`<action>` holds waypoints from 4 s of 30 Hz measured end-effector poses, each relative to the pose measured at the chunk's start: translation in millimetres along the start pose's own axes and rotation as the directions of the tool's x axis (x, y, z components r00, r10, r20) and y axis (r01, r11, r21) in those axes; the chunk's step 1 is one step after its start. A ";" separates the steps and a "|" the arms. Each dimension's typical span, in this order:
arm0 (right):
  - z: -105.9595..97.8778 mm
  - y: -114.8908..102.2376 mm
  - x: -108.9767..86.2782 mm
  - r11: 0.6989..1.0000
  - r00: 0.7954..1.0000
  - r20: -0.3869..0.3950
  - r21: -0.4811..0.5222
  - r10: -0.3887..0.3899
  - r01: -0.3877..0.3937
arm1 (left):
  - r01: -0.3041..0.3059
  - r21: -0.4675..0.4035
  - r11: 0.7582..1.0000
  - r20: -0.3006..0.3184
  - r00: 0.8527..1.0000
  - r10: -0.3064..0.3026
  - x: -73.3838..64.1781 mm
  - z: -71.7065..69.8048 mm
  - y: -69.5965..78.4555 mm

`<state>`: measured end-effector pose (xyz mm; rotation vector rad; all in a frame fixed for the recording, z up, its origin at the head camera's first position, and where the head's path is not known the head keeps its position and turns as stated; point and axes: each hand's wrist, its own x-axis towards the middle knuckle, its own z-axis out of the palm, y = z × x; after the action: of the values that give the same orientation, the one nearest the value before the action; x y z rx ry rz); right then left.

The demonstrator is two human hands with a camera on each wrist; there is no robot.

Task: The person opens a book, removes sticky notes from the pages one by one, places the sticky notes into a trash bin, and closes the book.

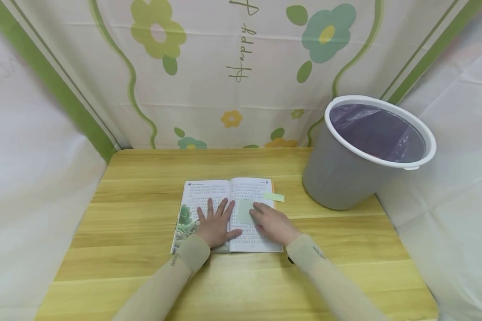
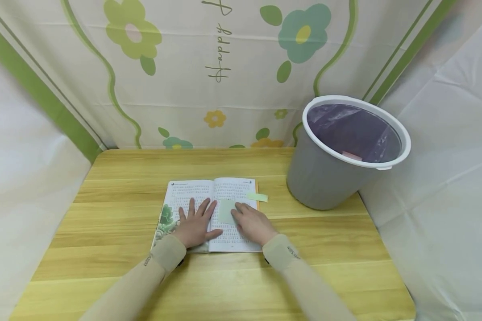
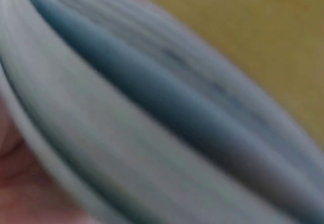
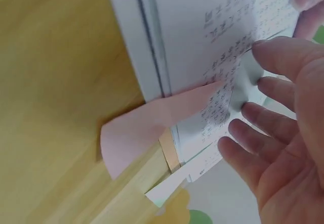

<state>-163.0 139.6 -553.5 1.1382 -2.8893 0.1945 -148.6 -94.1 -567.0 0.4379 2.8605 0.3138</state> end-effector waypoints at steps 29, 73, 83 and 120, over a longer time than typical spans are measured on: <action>3.7 3.1 8.5 0.960 0.979 -0.045 -0.212 -0.197 0.184 | -0.013 0.111 0.994 -0.017 1.000 0.015 0.9 2.6 0.4; 14.1 -11.6 16.0 0.984 0.996 -0.044 -0.161 -0.079 0.071 | -0.037 0.070 0.997 -0.002 0.999 0.037 0.1 3.1 -4.2; 10.5 -22.3 22.8 0.989 0.997 -0.082 -0.147 0.013 -0.025 | -0.034 0.061 0.998 0.005 0.999 0.034 -0.1 3.1 -4.3; 13.2 -40.0 24.2 0.966 0.950 -0.173 0.066 0.258 -0.250 | -0.032 0.070 0.997 -0.001 0.999 0.032 -4.8 -0.4 -1.6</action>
<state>-153.3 92.6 -560.7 0.7050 -2.8694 0.3492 -144.7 -97.2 -566.1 0.4977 2.8762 0.2208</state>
